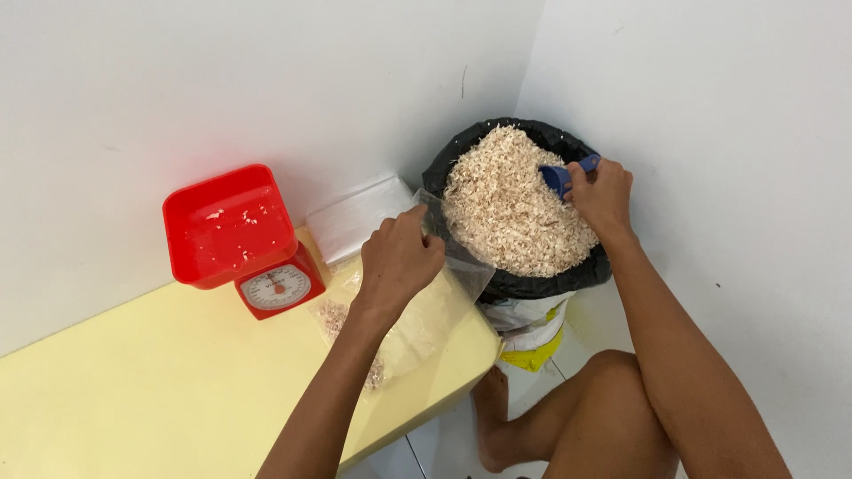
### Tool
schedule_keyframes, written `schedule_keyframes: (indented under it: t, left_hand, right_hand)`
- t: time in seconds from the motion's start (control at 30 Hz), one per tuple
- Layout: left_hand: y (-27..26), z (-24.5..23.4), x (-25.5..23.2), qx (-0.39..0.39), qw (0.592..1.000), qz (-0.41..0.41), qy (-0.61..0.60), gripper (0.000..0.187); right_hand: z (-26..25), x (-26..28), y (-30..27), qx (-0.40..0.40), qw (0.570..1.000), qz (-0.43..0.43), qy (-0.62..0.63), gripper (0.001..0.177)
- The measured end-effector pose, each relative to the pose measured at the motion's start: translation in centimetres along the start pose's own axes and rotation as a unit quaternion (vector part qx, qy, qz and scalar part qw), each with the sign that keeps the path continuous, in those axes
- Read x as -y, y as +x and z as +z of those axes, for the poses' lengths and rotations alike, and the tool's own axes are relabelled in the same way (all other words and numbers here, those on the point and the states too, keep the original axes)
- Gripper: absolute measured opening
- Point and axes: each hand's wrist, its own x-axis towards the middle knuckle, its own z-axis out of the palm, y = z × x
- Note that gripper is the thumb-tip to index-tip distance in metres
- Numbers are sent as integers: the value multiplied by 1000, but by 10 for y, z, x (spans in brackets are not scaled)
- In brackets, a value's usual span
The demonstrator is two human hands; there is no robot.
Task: A person is using a plastic scoop to transfer wood shavings from a large bin into small plastic bags.
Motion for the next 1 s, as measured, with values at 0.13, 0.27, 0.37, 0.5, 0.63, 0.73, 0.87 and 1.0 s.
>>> schedule_keyframes:
  t: [0.13, 0.27, 0.37, 0.5, 0.63, 0.73, 0.87, 1.0]
  left_hand:
    - [3, 5, 0, -11, 1000, 4, -1, 59]
    - [0, 4, -2, 4, 1000, 6, 0, 60]
    - [2, 2, -7, 8, 1000, 0, 2, 60]
    - [4, 3, -4, -4, 1000, 0, -8, 59]
    - [6, 6, -4, -4, 1000, 3, 7, 58]
    - [5, 9, -1, -1, 1000, -5, -3, 59]
    - [1, 4, -4, 6, 1000, 2, 2, 62]
    - [-6, 2, -8, 8, 1000, 1, -18, 63]
  right_hand:
    - [1, -1, -3, -14, 997, 39, 68, 35]
    - [7, -25, -5, -30, 975, 132, 177, 25]
    - [5, -29, 2, -40, 970, 130, 203, 23]
    - [-2, -32, 2, -39, 996, 9, 76, 22]
    - [3, -14, 0, 4, 996, -8, 92, 22]
    - [13, -14, 1, -7, 995, 31, 91, 19]
    - [16, -26, 4, -6, 973, 129, 192, 17]
    - [15, -46, 3, 9, 945, 181, 273, 23]
